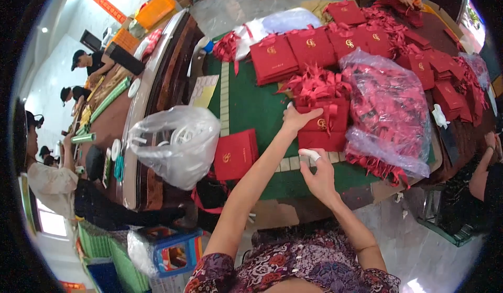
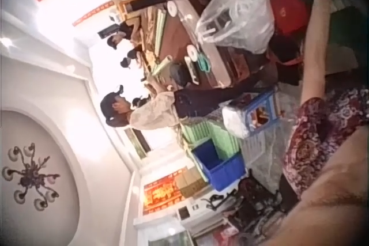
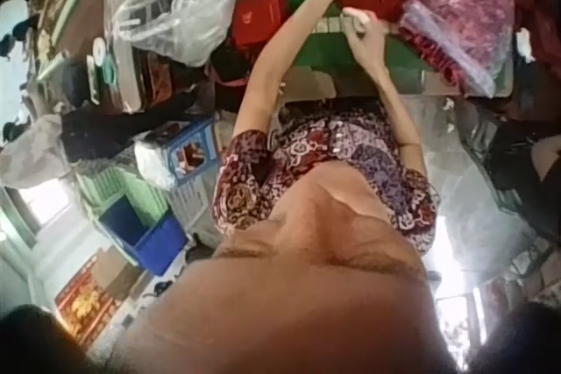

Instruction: The person assembles gift bags by hand, attaching ribbon handles to each red paper bag and stacking the finished bags.

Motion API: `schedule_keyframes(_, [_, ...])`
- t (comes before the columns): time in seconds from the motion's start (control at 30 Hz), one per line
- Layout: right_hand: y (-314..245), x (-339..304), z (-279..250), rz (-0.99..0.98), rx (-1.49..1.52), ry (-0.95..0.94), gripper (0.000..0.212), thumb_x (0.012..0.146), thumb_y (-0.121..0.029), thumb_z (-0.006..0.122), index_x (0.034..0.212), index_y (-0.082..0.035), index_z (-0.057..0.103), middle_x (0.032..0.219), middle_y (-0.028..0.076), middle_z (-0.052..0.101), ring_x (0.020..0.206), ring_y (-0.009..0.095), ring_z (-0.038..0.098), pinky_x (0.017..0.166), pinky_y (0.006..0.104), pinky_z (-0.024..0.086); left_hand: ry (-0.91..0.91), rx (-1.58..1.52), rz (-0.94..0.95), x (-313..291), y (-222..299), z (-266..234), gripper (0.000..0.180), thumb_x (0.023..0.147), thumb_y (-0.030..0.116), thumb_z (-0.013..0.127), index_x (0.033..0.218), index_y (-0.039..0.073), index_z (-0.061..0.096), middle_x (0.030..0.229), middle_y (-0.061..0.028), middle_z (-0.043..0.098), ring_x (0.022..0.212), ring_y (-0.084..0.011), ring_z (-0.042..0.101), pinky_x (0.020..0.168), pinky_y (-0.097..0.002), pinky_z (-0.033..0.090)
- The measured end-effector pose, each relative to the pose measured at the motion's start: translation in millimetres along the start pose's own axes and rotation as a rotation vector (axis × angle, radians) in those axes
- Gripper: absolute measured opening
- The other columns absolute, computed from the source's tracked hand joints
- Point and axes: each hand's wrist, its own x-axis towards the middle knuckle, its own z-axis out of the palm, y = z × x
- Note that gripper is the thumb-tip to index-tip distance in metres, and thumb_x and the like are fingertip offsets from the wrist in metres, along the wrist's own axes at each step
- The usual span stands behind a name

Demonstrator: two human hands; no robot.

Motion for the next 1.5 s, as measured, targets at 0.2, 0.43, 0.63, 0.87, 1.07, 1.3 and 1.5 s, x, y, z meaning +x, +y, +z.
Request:
schedule_keyframes(0.2, [6,-22,52,0.164,0.127,-0.322,0.038,0.087,-0.016,0.070,0.121,-0.003,0.059,0.106,0.020,0.060,0.091,0.036,0.065,0.076,0.0414,0.053,-0.176,-0.058,0.053,-27,1,-28,0.137,0.054,0.055,0.093,0.144,-0.020,0.022,0.147,-0.0343,0.036,0.139,-0.0387,0.039,0.114,-0.0410,0.035])
schedule_keyframes(0.43, [13,-8,145,-0.116,-0.079,-0.202,0.047,0.083,-0.030,0.078,0.114,0.000,0.059,0.109,0.020,0.062,0.087,0.032,0.067,0.071,0.0420,0.051,0.108,-0.161,0.418,-69,-53,-60,0.111,0.070,0.044,0.087,0.149,-0.003,0.026,0.136,-0.0258,0.044,0.120,-0.0373,0.052,0.095,-0.0432,0.049])
schedule_keyframes(0.63, [3,11,133,0.207,0.060,-0.385,0.041,0.085,-0.025,0.073,0.110,0.003,0.058,0.088,0.020,0.070,0.081,0.037,0.068,0.071,0.0431,0.054,0.250,-0.308,0.460,-135,-107,-135,0.058,0.087,0.005,0.072,0.140,0.000,0.048,0.133,-0.0153,0.054,0.116,-0.0249,0.058,0.094,-0.0352,0.051])
schedule_keyframes(0.87, [19,-23,59,0.522,0.440,-0.312,0.028,0.092,-0.016,0.070,0.109,0.002,0.057,0.084,0.010,0.069,0.070,0.015,0.067,0.060,0.0295,0.054,0.470,-0.171,0.505,-187,-141,-144,0.041,0.093,-0.001,0.062,0.133,0.000,0.055,0.128,-0.0100,0.058,0.108,-0.0169,0.059,0.091,-0.0288,0.050])
schedule_keyframes(1.07, [30,-91,-12,0.693,0.458,-0.301,0.028,0.092,-0.016,0.070,0.110,0.000,0.056,0.086,0.010,0.068,0.071,0.015,0.067,0.059,0.0291,0.053,0.255,0.123,0.708,-232,-136,-93,0.043,0.079,0.006,0.077,0.120,0.004,0.065,0.119,-0.0155,0.060,0.110,-0.0319,0.059,0.094,-0.0393,0.048])
schedule_keyframes(1.3, [13,-93,-56,0.349,-0.244,-0.050,0.020,0.086,-0.015,0.073,0.103,-0.005,0.066,0.079,0.012,0.068,0.063,0.020,0.065,0.059,0.0344,0.051,-0.031,0.361,0.786,-252,-158,-49,0.065,0.074,0.018,0.082,0.134,0.010,0.058,0.142,-0.0159,0.050,0.128,-0.0380,0.046,0.105,-0.0469,0.037])
schedule_keyframes(1.5, [52,-45,-72,0.196,-0.625,0.173,0.027,0.087,-0.011,0.070,0.113,-0.007,0.064,0.099,0.016,0.054,0.077,0.037,0.060,0.068,0.0451,0.048,-0.066,0.429,0.759,-254,-162,-49,0.061,0.077,0.019,0.080,0.134,0.012,0.059,0.142,-0.0135,0.051,0.130,-0.0374,0.045,0.105,-0.0479,0.037])
